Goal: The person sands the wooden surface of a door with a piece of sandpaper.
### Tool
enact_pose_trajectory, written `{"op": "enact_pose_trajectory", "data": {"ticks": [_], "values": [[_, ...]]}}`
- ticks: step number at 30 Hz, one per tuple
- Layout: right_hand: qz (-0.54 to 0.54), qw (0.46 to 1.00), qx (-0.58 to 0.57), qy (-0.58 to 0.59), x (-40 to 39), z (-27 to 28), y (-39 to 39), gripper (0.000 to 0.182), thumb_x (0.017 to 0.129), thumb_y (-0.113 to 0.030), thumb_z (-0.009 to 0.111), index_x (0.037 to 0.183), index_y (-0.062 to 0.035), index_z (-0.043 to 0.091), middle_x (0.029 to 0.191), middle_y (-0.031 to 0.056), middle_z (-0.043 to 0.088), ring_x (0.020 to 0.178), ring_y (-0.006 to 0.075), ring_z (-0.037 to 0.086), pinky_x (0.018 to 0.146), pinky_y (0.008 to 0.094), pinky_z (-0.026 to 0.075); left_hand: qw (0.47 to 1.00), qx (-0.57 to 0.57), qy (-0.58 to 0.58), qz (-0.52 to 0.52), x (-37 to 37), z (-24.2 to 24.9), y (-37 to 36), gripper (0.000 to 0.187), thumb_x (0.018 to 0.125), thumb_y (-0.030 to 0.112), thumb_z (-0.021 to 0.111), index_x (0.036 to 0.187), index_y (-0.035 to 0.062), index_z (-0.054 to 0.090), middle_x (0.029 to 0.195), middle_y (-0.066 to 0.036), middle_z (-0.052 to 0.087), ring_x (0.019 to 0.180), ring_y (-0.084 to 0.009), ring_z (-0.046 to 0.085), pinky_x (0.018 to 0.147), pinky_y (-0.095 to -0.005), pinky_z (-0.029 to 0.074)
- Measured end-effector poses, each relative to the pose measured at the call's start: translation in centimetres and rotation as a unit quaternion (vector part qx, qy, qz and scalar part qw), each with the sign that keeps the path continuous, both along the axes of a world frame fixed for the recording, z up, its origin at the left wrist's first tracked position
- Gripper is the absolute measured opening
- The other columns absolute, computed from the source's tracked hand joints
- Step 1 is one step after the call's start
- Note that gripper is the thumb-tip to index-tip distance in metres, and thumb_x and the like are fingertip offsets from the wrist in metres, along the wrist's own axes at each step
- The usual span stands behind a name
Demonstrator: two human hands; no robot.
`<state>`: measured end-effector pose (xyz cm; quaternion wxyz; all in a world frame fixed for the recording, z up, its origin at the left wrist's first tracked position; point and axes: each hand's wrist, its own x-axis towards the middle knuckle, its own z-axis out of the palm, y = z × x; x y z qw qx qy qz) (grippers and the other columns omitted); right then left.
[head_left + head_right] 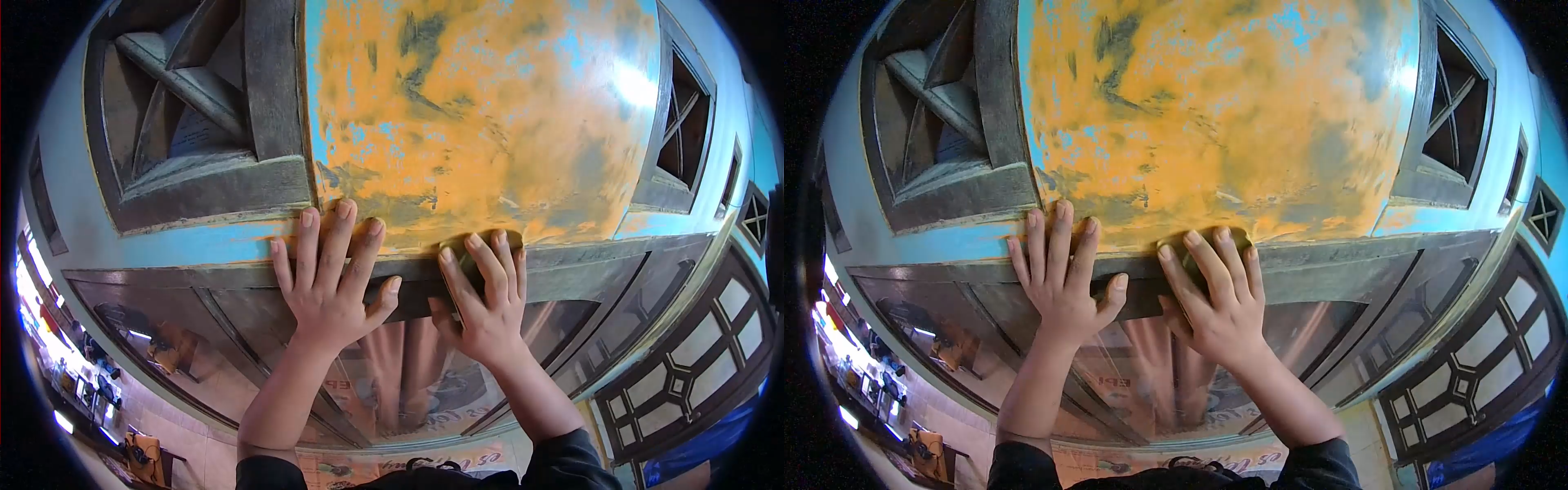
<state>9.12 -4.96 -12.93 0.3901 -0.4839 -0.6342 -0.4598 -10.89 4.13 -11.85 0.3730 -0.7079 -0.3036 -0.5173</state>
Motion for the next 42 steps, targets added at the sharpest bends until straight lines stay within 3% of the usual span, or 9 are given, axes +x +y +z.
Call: {"op": "enact_pose_trajectory", "data": {"ticks": [2,5,11,14,18,24,27,39,42], "values": [[0.006,1.000,0.002,0.004,0.2,0.0,0.2,0.056,0.082,-0.035,0.070,0.136,-0.0238,0.065,0.145,0.0089,0.053,0.139,0.0339,0.046,0.117,0.0545,0.028,1.000,-0.001,-0.001,0.002,0.1,0.1,-0.2,0.059,0.096,0.053,0.046,0.148,0.0253,0.053,0.156,-0.007,0.047,0.149,-0.0353,0.032,0.123,-0.0584,0.006],[0.014,1.000,-0.011,0.019,-0.6,2.1,0.1,0.054,0.084,-0.035,0.068,0.137,-0.0249,0.065,0.145,0.0081,0.053,0.139,0.0331,0.045,0.119,0.0541,0.026,0.999,0.024,0.019,0.009,0.0,0.2,-0.1,0.062,0.097,0.051,0.047,0.146,0.0131,0.053,0.157,-0.017,0.043,0.149,-0.0431,0.029,0.121,-0.0612,0.010],[0.007,1.000,-0.008,0.002,1.1,0.6,0.1,0.054,0.085,-0.035,0.068,0.138,-0.0265,0.064,0.145,0.0067,0.053,0.139,0.0319,0.046,0.121,0.0514,0.023,0.999,0.027,0.023,0.015,0.2,0.3,-0.2,0.065,0.097,0.051,0.047,0.146,0.0085,0.051,0.157,-0.020,0.041,0.149,-0.0447,0.028,0.121,-0.0610,0.008],[0.016,1.000,-0.014,0.017,1.2,2.2,-0.3,0.054,0.085,-0.035,0.068,0.138,-0.0260,0.064,0.146,0.0072,0.053,0.139,0.0319,0.046,0.121,0.0510,0.021,1.000,-0.018,-0.009,0.008,0.7,0.0,-0.6,0.063,0.096,0.052,0.048,0.147,0.0159,0.053,0.158,-0.015,0.042,0.151,-0.0410,0.026,0.122,-0.0614,0.003],[0.022,0.999,0.000,0.026,2.2,1.0,-0.4,0.055,0.085,-0.035,0.068,0.138,-0.0238,0.064,0.147,0.0075,0.052,0.140,0.0324,0.045,0.121,0.0515,0.021,1.000,-0.022,0.004,-0.006,1.2,0.0,-1.4,0.074,0.098,0.053,0.045,0.153,0.0044,0.040,0.162,-0.025,0.029,0.153,-0.0465,0.017,0.120,-0.0642,-0.002],[0.037,0.999,0.009,0.020,3.2,4.3,-0.5,0.055,0.085,-0.037,0.068,0.139,-0.0237,0.063,0.145,0.0073,0.054,0.139,0.0320,0.047,0.121,0.0509,0.022,0.999,-0.038,0.014,0.020,3.7,0.6,-2.9,0.077,0.097,0.055,0.044,0.155,0.0044,0.036,0.163,-0.029,0.022,0.153,-0.0498,0.012,0.116,-0.0674,-0.010],[0.020,1.000,0.016,0.004,4.7,1.8,-0.8,0.054,0.086,-0.039,0.067,0.138,-0.0257,0.064,0.144,0.0057,0.056,0.137,0.0300,0.049,0.121,0.0494,0.022,0.999,-0.042,0.028,0.015,4.4,0.7,-3.2,0.077,0.097,0.056,0.044,0.155,0.0050,0.037,0.162,-0.031,0.021,0.152,-0.0517,0.012,0.116,-0.0682,-0.010],[0.025,0.998,0.049,-0.042,9.0,4.1,-1.0,0.047,0.089,-0.040,0.063,0.134,-0.0269,0.067,0.140,0.0015,0.060,0.133,0.0238,0.053,0.120,0.0469,0.025,0.997,-0.016,0.063,0.031,8.6,3.0,-3.8,0.077,0.098,0.059,0.041,0.152,0.0052,0.042,0.161,-0.030,0.027,0.151,-0.0511,0.017,0.118,-0.0667,0.006],[0.029,0.996,0.030,-0.078,10.1,6.2,-1.4,0.050,0.085,-0.043,0.069,0.132,-0.0255,0.069,0.140,0.0063,0.058,0.136,0.0320,0.049,0.121,0.0505,0.022,0.992,-0.032,0.090,0.076,8.7,5.1,-4.7,0.077,0.099,0.061,0.039,0.152,0.0052,0.042,0.162,-0.027,0.028,0.150,-0.0502,0.019,0.118,-0.0671,0.007]]}}
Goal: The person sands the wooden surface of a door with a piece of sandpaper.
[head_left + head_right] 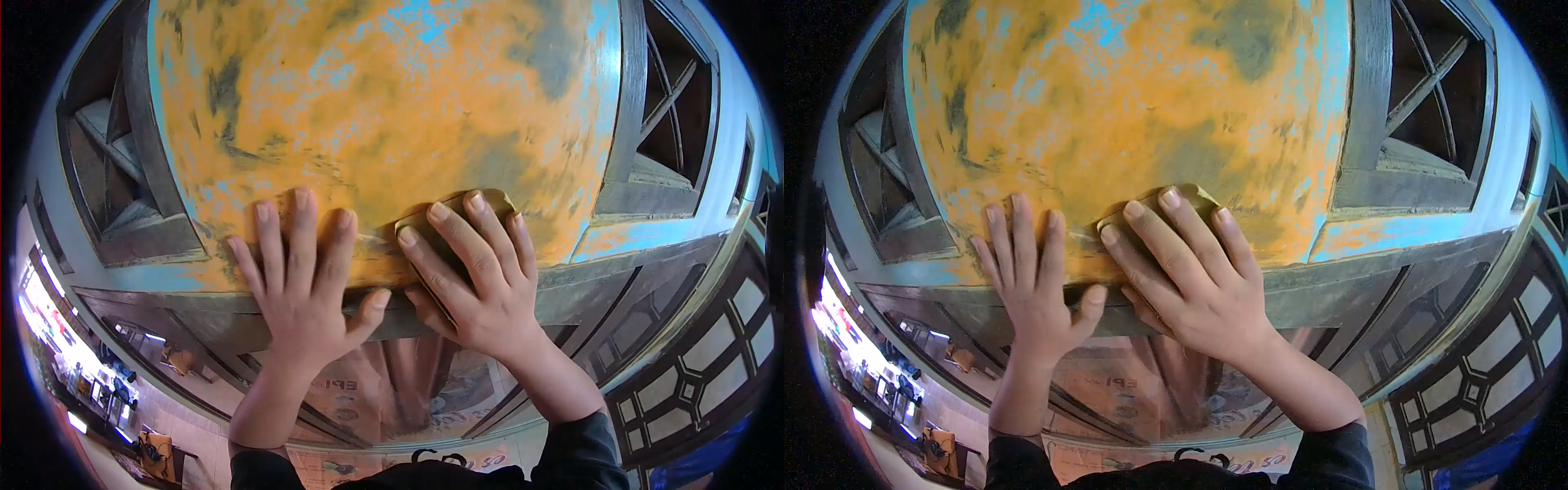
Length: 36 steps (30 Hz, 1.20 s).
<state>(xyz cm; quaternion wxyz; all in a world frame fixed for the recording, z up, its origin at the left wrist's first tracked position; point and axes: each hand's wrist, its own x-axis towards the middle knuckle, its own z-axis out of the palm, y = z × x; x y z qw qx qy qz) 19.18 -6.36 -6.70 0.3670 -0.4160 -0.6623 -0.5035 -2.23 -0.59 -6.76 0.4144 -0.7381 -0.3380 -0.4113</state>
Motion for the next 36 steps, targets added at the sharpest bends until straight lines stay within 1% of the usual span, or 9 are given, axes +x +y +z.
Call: {"op": "enact_pose_trajectory", "data": {"ticks": [1,5,9,12,18,23,28,33,36], "values": [[-0.005,1.000,-0.010,0.024,-0.1,-0.2,-0.6,0.046,0.091,-0.040,0.063,0.135,-0.0279,0.066,0.140,0.0006,0.060,0.132,0.0228,0.054,0.120,0.0462,0.025,1.000,-0.003,0.001,0.002,-0.1,1.0,-0.1,0.077,0.099,0.061,0.039,0.152,0.0058,0.042,0.162,-0.025,0.028,0.151,-0.0493,0.020,0.118,-0.0660,0.008],[0.009,1.000,0.005,0.002,1.8,0.5,-0.5,0.047,0.089,-0.041,0.065,0.134,-0.0268,0.066,0.138,0.0015,0.061,0.131,0.0236,0.055,0.119,0.0464,0.027,0.999,0.029,0.009,0.035,-0.2,5.3,0.1,0.077,0.098,0.060,0.041,0.155,0.0080,0.038,0.164,-0.021,0.028,0.152,-0.0458,0.020,0.120,-0.0618,0.010],[0.021,1.000,-0.001,-0.011,2.8,5.9,-0.7,0.052,0.088,-0.045,0.067,0.136,-0.0243,0.065,0.144,0.0083,0.055,0.138,0.0339,0.047,0.120,0.0502,0.025,0.995,0.097,0.003,0.007,-0.7,10.9,1.6,0.077,0.098,0.059,0.042,0.157,0.0101,0.036,0.165,-0.016,0.027,0.152,-0.0420,0.022,0.120,-0.0602,0.012],[0.009,1.000,0.014,-0.010,3.1,2.9,-0.8,0.053,0.088,-0.042,0.066,0.139,-0.0251,0.062,0.143,0.0029,0.056,0.135,0.0259,0.051,0.118,0.0477,0.028,0.989,0.147,-0.007,-0.027,-0.8,13.8,2.5,0.074,0.097,0.057,0.046,0.156,0.0137,0.038,0.165,-0.012,0.029,0.151,-0.0405,0.024,0.120,-0.0596,0.015],[0.006,1.000,0.019,0.005,5.1,8.3,-1.8,0.063,0.085,-0.039,0.072,0.142,-0.0183,0.058,0.147,0.0131,0.051,0.140,0.0397,0.044,0.118,0.0534,0.027,0.987,0.158,0.000,-0.026,-1.1,14.2,2.3,0.070,0.095,0.054,0.052,0.155,0.0192,0.043,0.163,-0.010,0.033,0.150,-0.0391,0.027,0.119,-0.0593,0.018],[-0.007,1.000,0.012,0.011,5.5,4.8,-1.9,0.060,0.087,-0.041,0.068,0.141,-0.0179,0.060,0.146,0.0140,0.052,0.140,0.0391,0.044,0.118,0.0535,0.028,0.988,0.151,0.015,-0.024,-2.0,14.5,2.6,0.070,0.095,0.055,0.051,0.155,0.0204,0.043,0.164,-0.008,0.032,0.151,-0.0379,0.025,0.120,-0.0604,0.016],[-0.008,0.995,0.090,0.036,5.7,10.6,-1.3,0.064,0.085,-0.038,0.070,0.144,-0.0173,0.057,0.146,0.0135,0.051,0.140,0.0390,0.044,0.116,0.0537,0.030,0.988,0.155,0.017,0.018,0.0,15.3,1.7,0.070,0.095,0.056,0.049,0.156,0.0229,0.040,0.166,-0.008,0.028,0.153,-0.0406,0.020,0.119,-0.0657,0.013],[-0.021,0.998,0.050,0.038,5.6,6.1,-2.2,0.064,0.085,-0.038,0.070,0.144,-0.0169,0.057,0.146,0.0149,0.051,0.140,0.0399,0.044,0.117,0.0543,0.029,0.989,0.142,0.035,0.035,2.8,15.0,0.1,0.070,0.096,0.059,0.045,0.158,0.0244,0.038,0.167,-0.009,0.024,0.154,-0.0414,0.015,0.118,-0.0680,0.009],[-0.042,0.994,0.081,0.065,6.8,8.4,-2.2,0.065,0.084,-0.040,0.070,0.144,-0.0200,0.056,0.145,0.0108,0.051,0.140,0.0344,0.044,0.117,0.0529,0.030,0.989,0.139,0.037,0.029,2.9,15.0,0.2,0.070,0.096,0.059,0.045,0.157,0.0256,0.039,0.168,-0.008,0.024,0.154,-0.0411,0.015,0.117,-0.0695,0.009]]}}
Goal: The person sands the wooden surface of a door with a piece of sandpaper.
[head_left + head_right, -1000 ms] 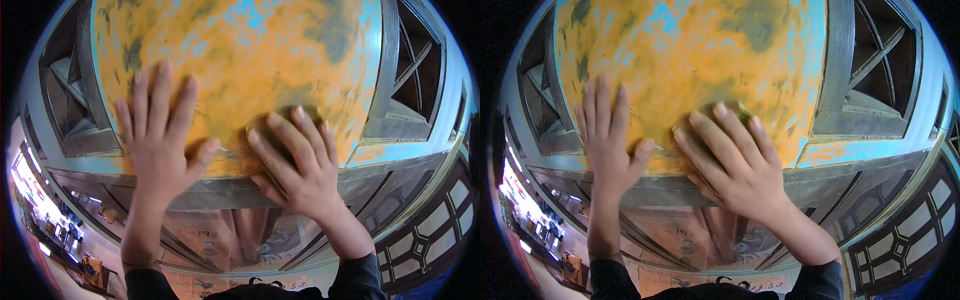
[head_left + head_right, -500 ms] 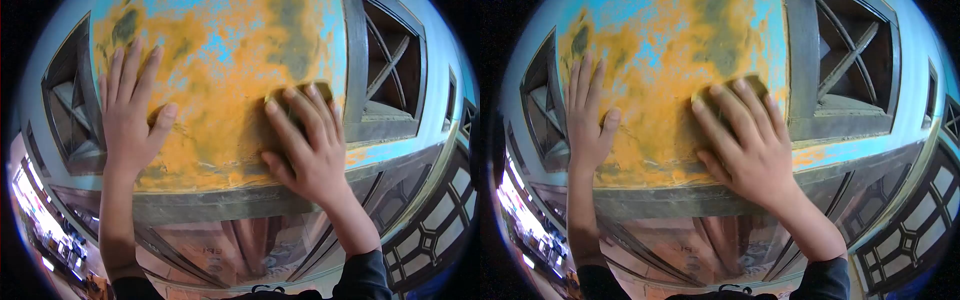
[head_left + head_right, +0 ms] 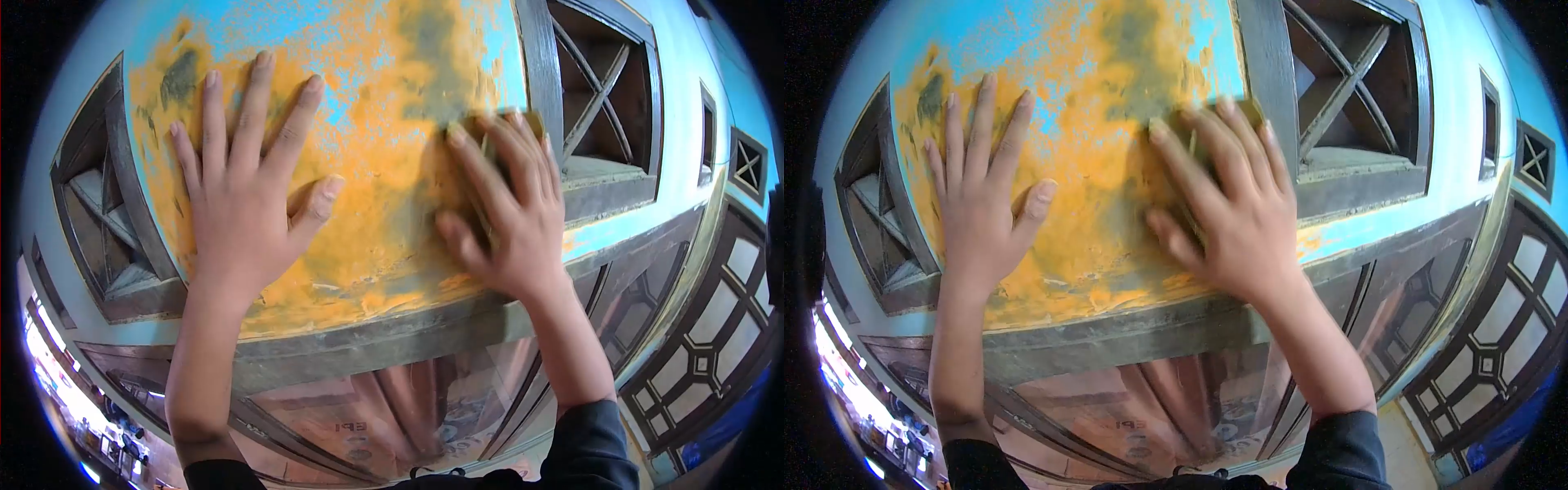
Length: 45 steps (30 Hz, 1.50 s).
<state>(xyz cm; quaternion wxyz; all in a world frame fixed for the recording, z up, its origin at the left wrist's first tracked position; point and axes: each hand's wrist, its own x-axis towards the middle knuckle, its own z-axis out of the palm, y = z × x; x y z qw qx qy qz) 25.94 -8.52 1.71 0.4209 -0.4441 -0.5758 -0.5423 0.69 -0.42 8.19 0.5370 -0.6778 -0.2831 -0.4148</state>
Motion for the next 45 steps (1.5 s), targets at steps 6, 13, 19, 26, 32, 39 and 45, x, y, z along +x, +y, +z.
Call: {"op": "enact_pose_trajectory", "data": {"ticks": [6,13,19,26,32,39,45], "values": [[-0.003,1.000,-0.016,0.021,-1.0,-2.8,0.4,0.068,0.083,-0.039,0.071,0.147,-0.0213,0.054,0.147,0.0114,0.049,0.142,0.0357,0.042,0.118,0.0551,0.029,1.000,-0.013,0.014,-0.011,-0.6,-0.5,-0.1,0.070,0.096,0.060,0.045,0.156,0.0248,0.041,0.167,-0.008,0.025,0.154,-0.0409,0.016,0.118,-0.0686,0.010],[0.005,0.999,0.030,0.027,-0.1,0.9,0.6,0.065,0.085,-0.033,0.068,0.146,-0.0135,0.054,0.147,0.0159,0.048,0.142,0.0407,0.040,0.118,0.0550,0.028,1.000,-0.015,0.026,-0.003,-0.8,-0.6,-0.2,0.070,0.097,0.061,0.044,0.155,0.0228,0.043,0.167,-0.008,0.027,0.153,-0.0410,0.018,0.119,-0.0660,0.010],[0.013,0.998,0.055,0.018,1.3,1.6,0.4,0.061,0.089,-0.032,0.065,0.145,-0.0125,0.053,0.146,0.0163,0.048,0.139,0.0410,0.042,0.117,0.0537,0.032,0.998,-0.016,0.047,-0.031,-0.9,-0.5,-0.3,0.069,0.094,0.058,0.049,0.155,0.0239,0.043,0.166,-0.008,0.027,0.153,-0.0400,0.018,0.120,-0.0652,0.011],[0.009,0.998,0.048,0.038,0.5,1.2,0.6,0.061,0.089,-0.031,0.065,0.147,-0.0138,0.052,0.148,0.0159,0.047,0.141,0.0396,0.040,0.118,0.0546,0.028,0.996,-0.032,0.056,-0.065,-0.6,0.7,-0.2,0.070,0.089,0.051,0.060,0.154,0.0283,0.043,0.166,-0.006,0.028,0.153,-0.0377,0.019,0.120,-0.0643,0.011],[0.032,0.997,0.065,-0.010,-0.3,4.7,1.1,0.062,0.088,-0.032,0.066,0.146,-0.0153,0.051,0.148,0.0126,0.047,0.143,0.0348,0.040,0.118,0.0548,0.029,0.988,-0.045,0.148,-0.029,-0.8,-1.1,-1.0,0.069,0.092,0.056,0.054,0.152,0.0241,0.046,0.165,-0.009,0.029,0.153,-0.0366,0.021,0.121,-0.0629,0.011],[0.108,0.977,0.034,-0.178,-4.1,7.9,2.8,0.057,0.083,-0.034,0.067,0.134,-0.0118,0.058,0.139,0.0097,0.054,0.137,0.0282,0.046,0.118,0.0479,0.033,0.998,0.005,0.028,-0.061,-5.8,1.8,2.1,0.066,0.094,0.050,0.054,0.152,0.0211,0.046,0.164,-0.010,0.031,0.151,-0.0379,0.026,0.120,-0.0617,0.015],[0.118,0.978,-0.044,-0.165,-5.4,3.0,2.3,0.064,0.084,-0.035,0.069,0.143,-0.0169,0.054,0.145,0.0093,0.051,0.140,0.0323,0.044,0.118,0.0525,0.031,0.996,-0.039,-0.004,-0.079,-5.5,-3.4,1.6,0.067,0.096,0.053,0.049,0.153,0.0181,0.046,0.165,-0.014,0.029,0.152,-0.0386,0.023,0.120,-0.0616,0.011]]}}
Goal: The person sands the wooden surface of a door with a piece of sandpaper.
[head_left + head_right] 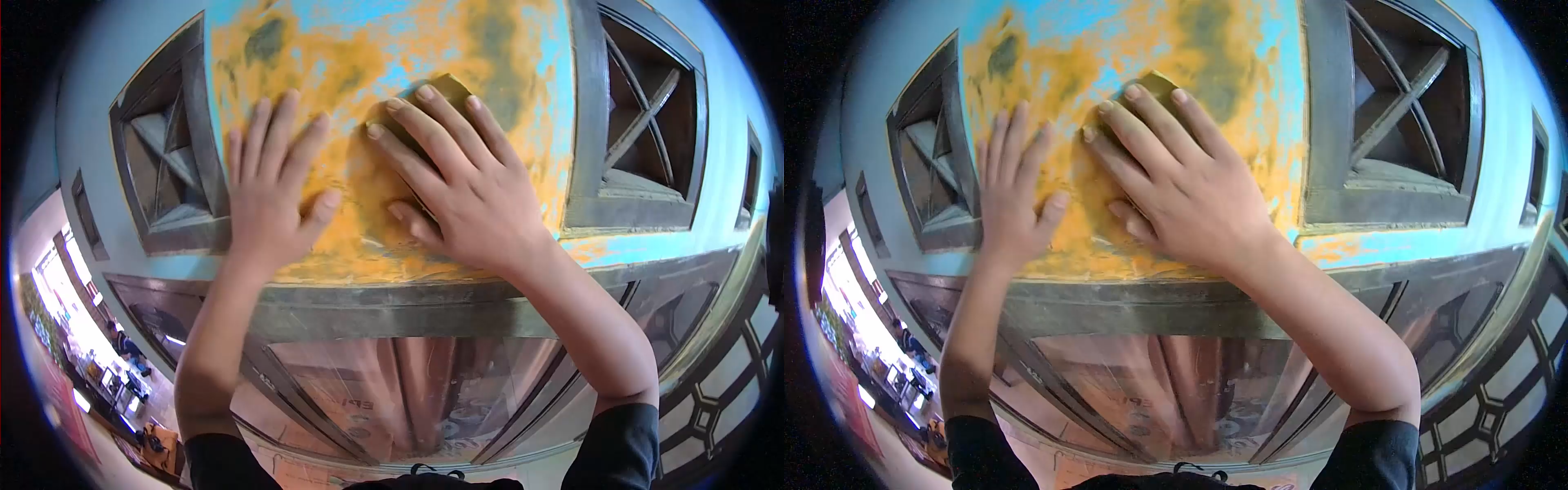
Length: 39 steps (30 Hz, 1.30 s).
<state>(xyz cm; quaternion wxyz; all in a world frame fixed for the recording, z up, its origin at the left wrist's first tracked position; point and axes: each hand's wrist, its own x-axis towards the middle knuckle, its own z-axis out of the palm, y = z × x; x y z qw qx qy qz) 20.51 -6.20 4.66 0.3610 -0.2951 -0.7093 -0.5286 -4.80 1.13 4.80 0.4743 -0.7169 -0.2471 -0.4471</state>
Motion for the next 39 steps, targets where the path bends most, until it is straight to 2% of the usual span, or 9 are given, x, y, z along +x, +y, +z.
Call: {"op": "enact_pose_trajectory", "data": {"ticks": [2,5,11,15,18,25,29,33,39], "values": [[-0.016,1.000,0.022,0.013,0.0,1.7,-0.1,0.064,0.084,-0.034,0.069,0.143,-0.0165,0.054,0.145,0.0099,0.051,0.141,0.0329,0.043,0.118,0.0531,0.031,1.000,-0.027,-0.002,0.006,0.0,-2.2,-0.2,0.068,0.096,0.056,0.047,0.152,0.0177,0.046,0.164,-0.016,0.029,0.152,-0.0402,0.023,0.120,-0.0618,0.010],[-0.014,0.995,0.064,0.079,-0.8,3.4,0.5,0.063,0.083,-0.033,0.069,0.141,-0.0155,0.055,0.143,0.0100,0.052,0.139,0.0328,0.044,0.117,0.0529,0.032,0.998,-0.045,0.010,0.041,-0.4,-4.8,-0.8,0.071,0.099,0.056,0.043,0.149,0.0069,0.046,0.162,-0.021,0.030,0.150,-0.0457,0.022,0.120,-0.0608,0.012],[-0.022,0.997,-0.017,0.072,-2.0,-3.0,-0.3,0.063,0.082,-0.034,0.070,0.141,-0.0157,0.056,0.146,0.0086,0.051,0.139,0.0305,0.045,0.117,0.0509,0.031,0.997,-0.049,-0.053,0.016,-1.3,-11.2,0.1,0.065,0.098,0.053,0.046,0.145,0.0078,0.050,0.161,-0.024,0.032,0.150,-0.0471,0.024,0.119,-0.0637,0.011],[-0.061,0.972,0.024,0.224,-1.1,-8.1,-0.4,0.060,0.086,-0.035,0.069,0.142,-0.0197,0.057,0.148,0.0077,0.052,0.140,0.0322,0.045,0.120,0.0504,0.024,0.993,-0.067,-0.093,0.000,-2.0,-13.8,0.7,0.064,0.098,0.052,0.047,0.145,0.0087,0.050,0.161,-0.024,0.031,0.150,-0.0480,0.023,0.119,-0.0650,0.010],[-0.072,0.979,-0.042,0.187,-3.8,-11.9,-0.3,0.060,0.087,-0.034,0.069,0.143,-0.0191,0.057,0.148,0.0096,0.051,0.141,0.0346,0.043,0.120,0.0517,0.023,0.991,-0.076,-0.108,-0.017,-1.7,-14.8,0.6,0.063,0.098,0.051,0.048,0.146,0.0096,0.050,0.161,-0.024,0.031,0.150,-0.0484,0.022,0.119,-0.0654,0.009],[-0.025,0.939,0.024,0.343,-2.6,-12.2,0.0,0.065,0.085,-0.030,0.071,0.145,-0.0119,0.055,0.151,0.0183,0.045,0.146,0.0431,0.034,0.118,0.0586,0.022,0.982,-0.111,-0.145,-0.051,-2.1,-16.4,0.4,0.062,0.097,0.049,0.053,0.144,0.0084,0.053,0.161,-0.023,0.032,0.151,-0.0474,0.020,0.120,-0.0646,0.006],[-0.068,0.956,-0.093,0.270,-5.4,-15.4,-1.0,0.064,0.085,-0.029,0.070,0.144,-0.0078,0.055,0.152,0.0214,0.042,0.147,0.0449,0.030,0.119,0.0605,0.019,0.972,-0.122,-0.192,-0.060,-2.5,-17.5,0.6,0.063,0.097,0.050,0.054,0.143,0.0068,0.055,0.162,-0.022,0.032,0.152,-0.0459,0.018,0.120,-0.0638,0.004],[-0.017,0.922,0.015,0.385,-3.1,-14.8,-0.2,0.060,0.088,-0.022,0.067,0.144,-0.0061,0.054,0.151,0.0234,0.042,0.145,0.0482,0.031,0.118,0.0613,0.021,0.967,-0.115,-0.212,-0.083,-2.9,-18.4,1.0,0.064,0.096,0.049,0.055,0.143,0.0061,0.055,0.162,-0.021,0.032,0.153,-0.0453,0.017,0.120,-0.0626,0.004],[-0.077,0.951,-0.026,0.297,-4.6,-17.5,0.1,0.061,0.087,-0.029,0.069,0.142,-0.0090,0.057,0.150,0.0222,0.043,0.144,0.0502,0.032,0.117,0.0650,0.022,0.960,-0.117,-0.232,-0.108,-3.7,-19.8,1.9,0.059,0.091,0.048,0.062,0.139,0.0141,0.061,0.159,-0.022,0.036,0.152,-0.0472,0.018,0.121,-0.0630,0.003]]}}
